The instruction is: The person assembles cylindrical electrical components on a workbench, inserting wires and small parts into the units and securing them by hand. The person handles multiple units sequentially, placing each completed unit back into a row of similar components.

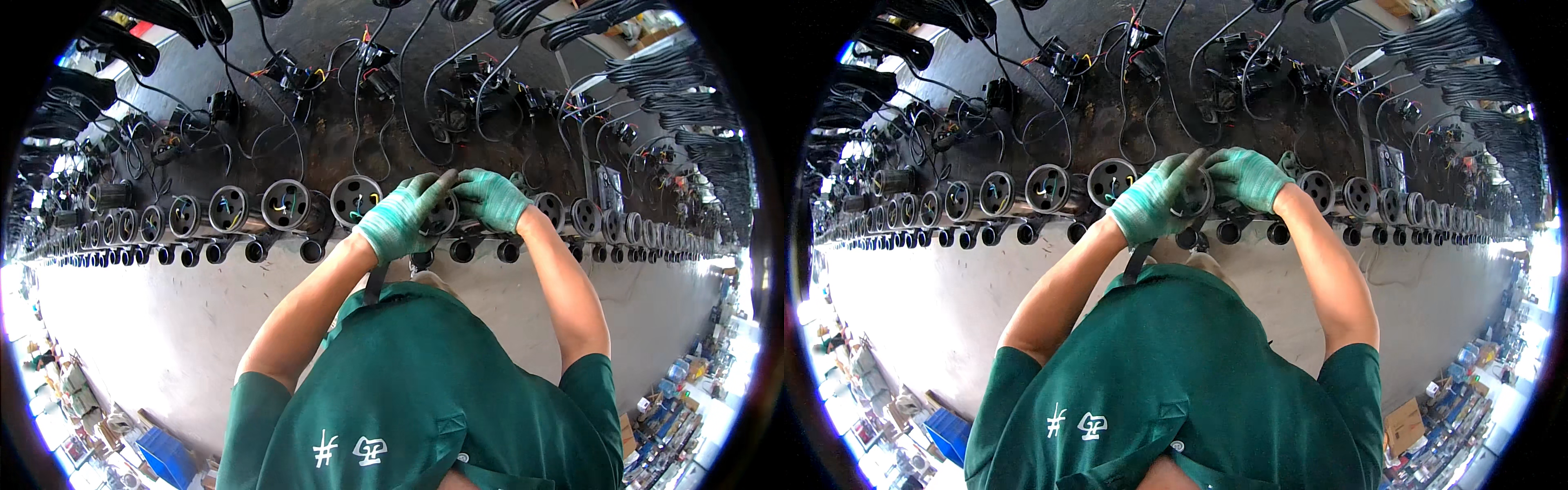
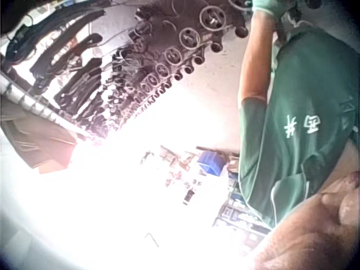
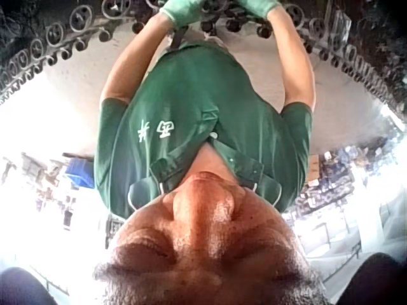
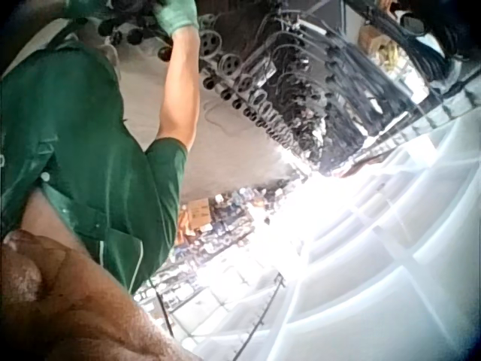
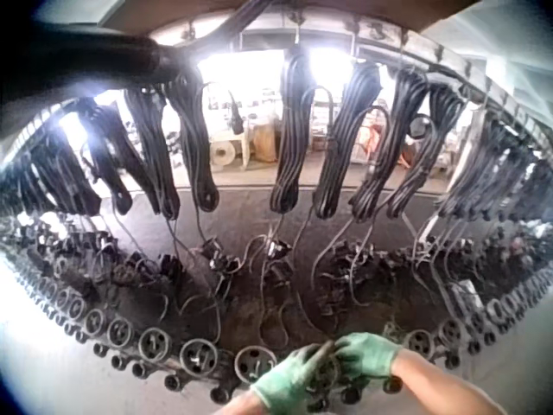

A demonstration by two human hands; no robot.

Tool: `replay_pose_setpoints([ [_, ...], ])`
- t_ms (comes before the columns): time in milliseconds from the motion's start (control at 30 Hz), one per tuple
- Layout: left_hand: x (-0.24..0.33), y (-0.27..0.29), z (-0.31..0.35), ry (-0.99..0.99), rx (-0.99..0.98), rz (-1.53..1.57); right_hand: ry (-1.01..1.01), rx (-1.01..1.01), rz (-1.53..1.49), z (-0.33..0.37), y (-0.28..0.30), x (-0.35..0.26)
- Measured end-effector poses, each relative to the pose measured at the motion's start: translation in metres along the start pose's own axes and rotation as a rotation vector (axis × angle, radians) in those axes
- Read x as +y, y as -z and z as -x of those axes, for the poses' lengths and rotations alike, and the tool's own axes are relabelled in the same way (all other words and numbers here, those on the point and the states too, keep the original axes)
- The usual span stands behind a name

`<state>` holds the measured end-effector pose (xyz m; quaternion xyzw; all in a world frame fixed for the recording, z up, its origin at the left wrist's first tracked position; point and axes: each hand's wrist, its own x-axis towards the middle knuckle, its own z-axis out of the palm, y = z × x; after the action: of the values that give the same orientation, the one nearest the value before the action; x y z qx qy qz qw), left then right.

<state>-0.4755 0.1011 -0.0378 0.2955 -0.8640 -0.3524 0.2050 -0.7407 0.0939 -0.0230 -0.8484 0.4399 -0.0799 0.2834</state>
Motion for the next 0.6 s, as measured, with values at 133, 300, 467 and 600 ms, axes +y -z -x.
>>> replay_pose_setpoints([
  [133,0.002,-0.003,-0.003,0.017,0.008,-0.038,-0.074,-0.036,-0.031,-0.001,0.008,-0.003],
  [300,0.012,-0.003,-0.008,0.088,-0.021,-0.097,-0.112,0.065,0.006,0.011,0.021,0.001],
  [467,0.026,0.002,-0.022,0.182,-0.156,-0.306,-0.074,0.313,0.195,0.034,0.027,0.008],
  [600,0.056,0.015,-0.042,0.29,-0.321,-0.506,-0.079,0.43,0.07,0.058,0.034,-0.008],
])
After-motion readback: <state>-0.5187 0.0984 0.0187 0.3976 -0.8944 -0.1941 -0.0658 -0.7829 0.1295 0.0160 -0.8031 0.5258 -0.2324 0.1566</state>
